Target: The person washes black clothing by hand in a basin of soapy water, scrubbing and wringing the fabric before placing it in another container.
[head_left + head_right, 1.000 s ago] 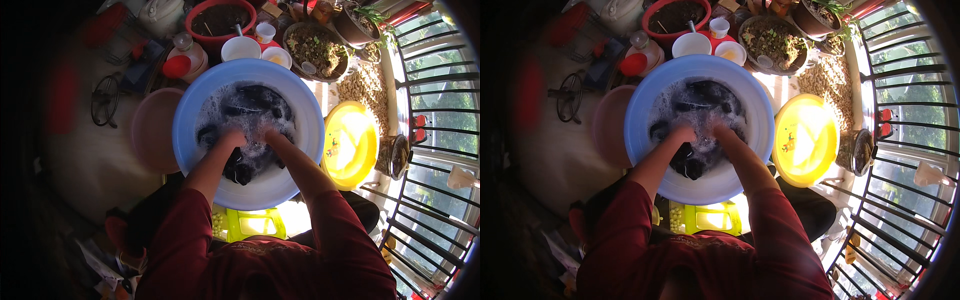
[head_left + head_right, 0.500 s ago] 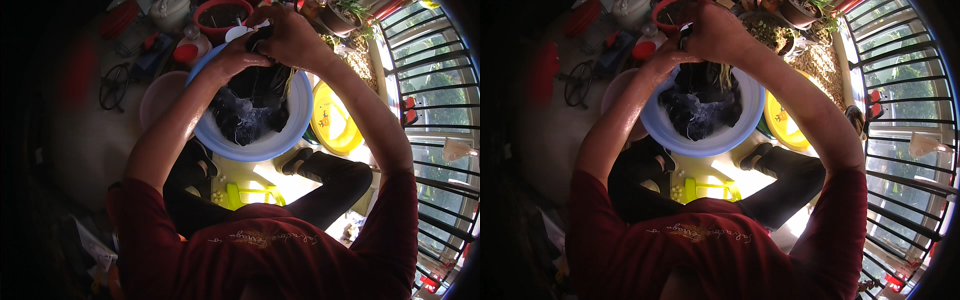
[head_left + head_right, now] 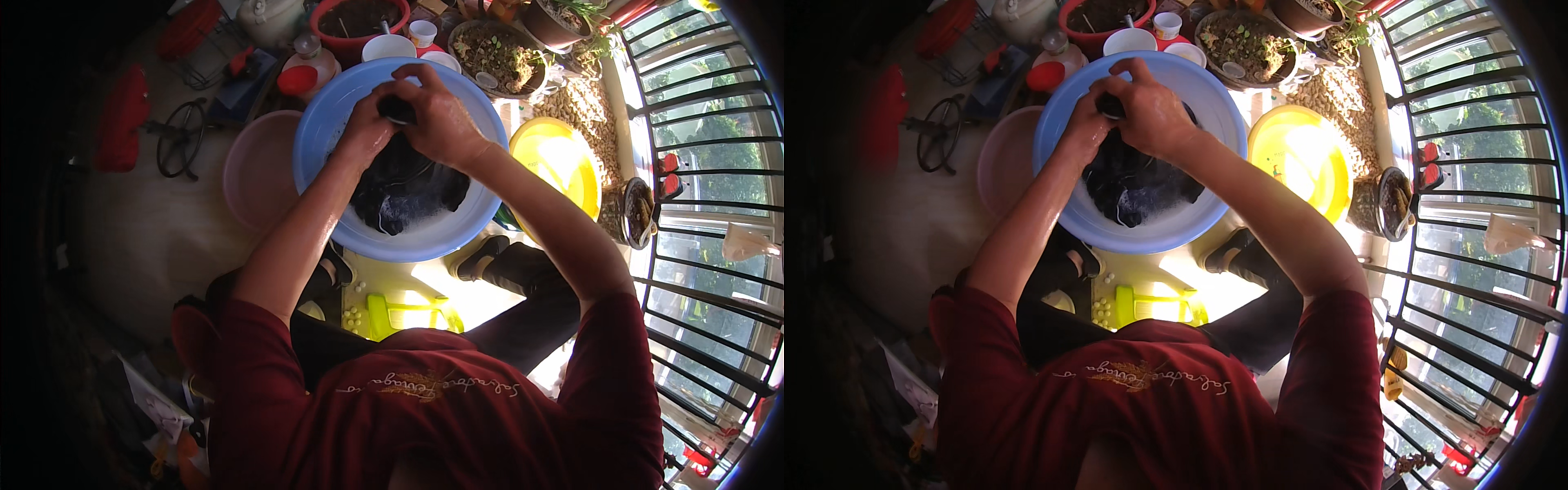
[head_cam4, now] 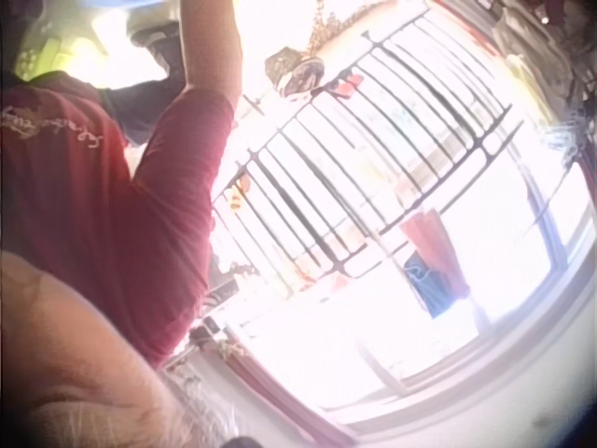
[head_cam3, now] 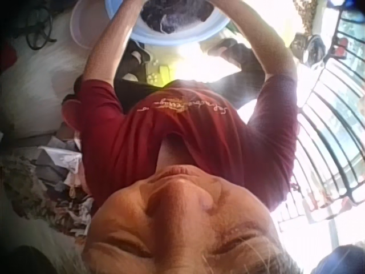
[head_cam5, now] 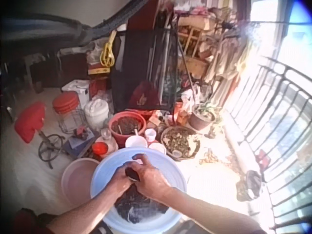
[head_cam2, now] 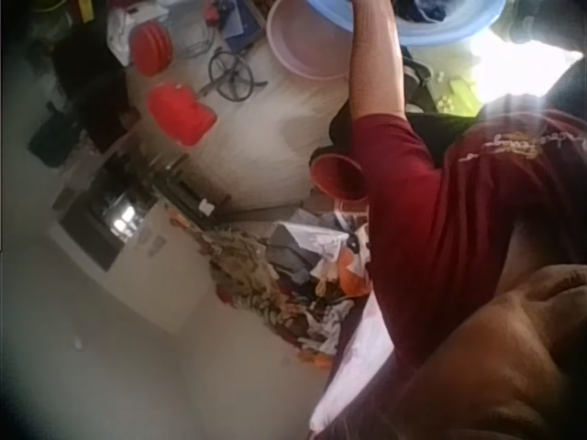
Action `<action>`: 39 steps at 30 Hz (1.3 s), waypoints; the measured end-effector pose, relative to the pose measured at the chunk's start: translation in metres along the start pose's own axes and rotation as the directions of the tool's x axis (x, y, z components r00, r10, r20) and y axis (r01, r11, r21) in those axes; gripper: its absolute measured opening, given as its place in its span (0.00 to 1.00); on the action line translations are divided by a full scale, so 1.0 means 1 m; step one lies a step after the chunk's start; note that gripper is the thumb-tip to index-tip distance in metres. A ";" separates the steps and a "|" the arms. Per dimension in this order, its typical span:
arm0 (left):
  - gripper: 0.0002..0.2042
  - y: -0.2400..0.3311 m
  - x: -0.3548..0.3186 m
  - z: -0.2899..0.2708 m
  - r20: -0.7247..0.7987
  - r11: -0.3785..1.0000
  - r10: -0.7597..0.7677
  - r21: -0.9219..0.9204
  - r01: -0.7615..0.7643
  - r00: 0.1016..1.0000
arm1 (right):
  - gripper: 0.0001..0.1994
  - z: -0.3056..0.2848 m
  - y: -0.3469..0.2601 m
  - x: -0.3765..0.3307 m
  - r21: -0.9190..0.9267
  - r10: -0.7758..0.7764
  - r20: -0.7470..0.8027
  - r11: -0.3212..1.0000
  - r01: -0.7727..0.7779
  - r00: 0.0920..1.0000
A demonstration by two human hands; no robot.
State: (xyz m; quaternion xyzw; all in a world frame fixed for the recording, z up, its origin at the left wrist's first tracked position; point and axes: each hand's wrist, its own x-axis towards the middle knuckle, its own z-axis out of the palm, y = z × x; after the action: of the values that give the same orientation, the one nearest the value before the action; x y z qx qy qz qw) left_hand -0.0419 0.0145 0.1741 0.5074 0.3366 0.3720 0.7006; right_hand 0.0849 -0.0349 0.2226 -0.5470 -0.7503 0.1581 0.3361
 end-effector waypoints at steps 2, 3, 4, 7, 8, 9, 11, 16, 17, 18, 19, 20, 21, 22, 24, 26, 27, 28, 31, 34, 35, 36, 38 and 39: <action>0.24 -0.069 0.009 -0.025 0.068 0.961 0.144 0.229 -0.156 0.987 | 0.23 0.029 0.028 -0.020 0.023 0.044 0.012 0.999 -0.044 0.999; 0.27 -0.076 0.006 -0.024 0.073 0.847 0.157 0.503 -0.172 0.985 | 0.24 0.041 0.043 -0.032 0.036 0.100 0.031 0.994 -0.101 0.995; 0.30 -0.084 0.003 -0.024 0.085 0.661 0.169 0.730 -0.177 0.982 | 0.25 0.054 0.057 -0.044 0.004 0.151 0.040 0.989 -0.151 0.988; 0.45 -0.123 -0.009 -0.038 0.128 0.301 0.123 0.940 -0.160 0.984 | 0.29 0.095 0.089 -0.070 -0.060 0.294 0.061 0.955 -0.290 0.954; 0.48 -0.125 -0.010 -0.036 0.116 0.181 0.050 0.976 -0.123 0.992 | 0.30 0.105 0.101 -0.077 -0.088 0.354 0.051 0.933 -0.349 0.934; 0.56 -0.135 -0.008 -0.042 0.152 0.134 -0.079 0.981 -0.141 0.985 | 0.32 0.116 0.108 -0.081 -0.105 0.411 0.050 0.908 -0.405 0.910; 0.58 -0.152 -0.006 -0.046 0.150 0.172 -0.120 0.977 -0.128 0.981 | 0.35 0.134 0.122 -0.088 -0.205 0.420 0.099 0.896 -0.395 0.902; 0.52 -0.191 0.016 -0.050 0.104 0.302 -0.365 0.953 0.012 0.925 | 0.35 0.183 0.172 -0.096 -0.158 0.619 0.286 0.784 -0.601 0.732; 0.49 -0.209 0.022 -0.054 0.085 0.148 -0.453 0.989 -0.019 0.887 | 0.32 0.195 0.184 -0.105 -0.200 0.568 0.241 0.822 -0.533 0.787; 0.45 -0.234 0.029 -0.062 0.041 -0.012 -0.531 0.998 -0.056 0.846 | 0.32 0.207 0.197 -0.108 -0.127 0.509 0.241 0.860 -0.494 0.826; 0.42 -0.237 0.039 -0.064 -0.003 -0.164 -0.595 0.979 -0.118 0.804 | 0.32 0.215 0.213 -0.109 -0.060 0.454 0.223 0.890 -0.453 0.863; 0.39 -0.240 0.044 -0.067 -0.014 0.075 -0.572 0.995 0.069 0.820 | 0.32 0.222 0.229 -0.111 0.006 0.399 0.200 0.913 -0.408 0.895; 0.35 -0.219 0.050 -0.064 -0.040 0.306 -0.546 0.920 0.243 0.837 | 0.32 0.224 0.237 -0.107 -0.005 0.374 0.230 0.923 -0.384 0.898; 0.35 -0.211 0.053 -0.062 -0.041 0.341 -0.498 0.909 0.240 0.866 | 0.31 0.222 0.241 -0.100 -0.016 0.348 0.259 0.934 -0.356 0.901; 0.36 -0.213 0.053 -0.063 -0.015 0.186 -0.391 0.978 0.095 0.920 | 0.30 0.215 0.242 -0.089 -0.201 0.386 0.423 0.922 -0.331 0.820; 0.40 -0.213 0.051 -0.063 0.085 -0.237 -0.283 0.959 -0.156 0.955 | 0.29 0.198 0.230 -0.072 -0.386 0.442 0.545 0.887 -0.254 0.713; 0.43 -0.200 0.056 -0.055 0.081 -0.161 -0.322 0.977 -0.138 0.943 | 0.29 0.185 0.223 -0.063 -0.485 0.490 0.578 0.849 -0.209 0.652; 0.45 -0.187 0.053 -0.049 0.059 -0.088 -0.371 0.991 -0.098 0.927 | 0.28 0.165 0.192 -0.046 -0.506 0.563 0.547 0.812 -0.291 0.619; 0.54 -0.162 0.030 -0.032 0.090 0.150 -0.204 0.987 -0.060 0.975 | 0.22 0.104 0.125 -0.024 -0.429 0.539 0.429 0.828 -0.361 0.725; 0.57 -0.127 0.009 -0.023 0.178 0.504 0.037 0.846 -0.172 0.983 | 0.21 0.051 0.064 -0.007 -0.276 0.369 0.296 0.916 -0.291 0.881; 0.57 -0.110 0.008 -0.020 0.209 0.621 0.106 0.750 -0.229 0.972 | 0.21 0.041 0.049 -0.003 -0.227 0.316 0.242 0.938 -0.263 0.917; 0.56 -0.097 0.011 -0.012 0.241 0.671 0.194 0.674 -0.308 0.951 | 0.18 0.034 0.046 0.001 -0.173 0.165 0.073 0.973 -0.151 0.984; 0.54 -0.077 0.022 -0.001 0.275 0.740 0.359 0.498 -0.452 0.892 | 0.18 -0.001 0.007 0.022 -0.076 0.177 0.065 0.982 -0.172 0.982; 0.52 -0.058 0.023 0.003 0.263 0.871 0.272 0.342 -0.353 0.926 | 0.19 -0.019 -0.010 0.028 -0.055 0.175 0.048 0.983 -0.172 0.983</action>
State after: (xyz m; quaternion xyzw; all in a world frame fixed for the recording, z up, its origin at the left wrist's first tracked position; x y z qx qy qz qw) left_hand -0.0173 0.0208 0.1170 0.7180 0.2414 0.3533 0.5489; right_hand 0.0859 -0.0146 0.2517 -0.6143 -0.7120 0.1822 0.2872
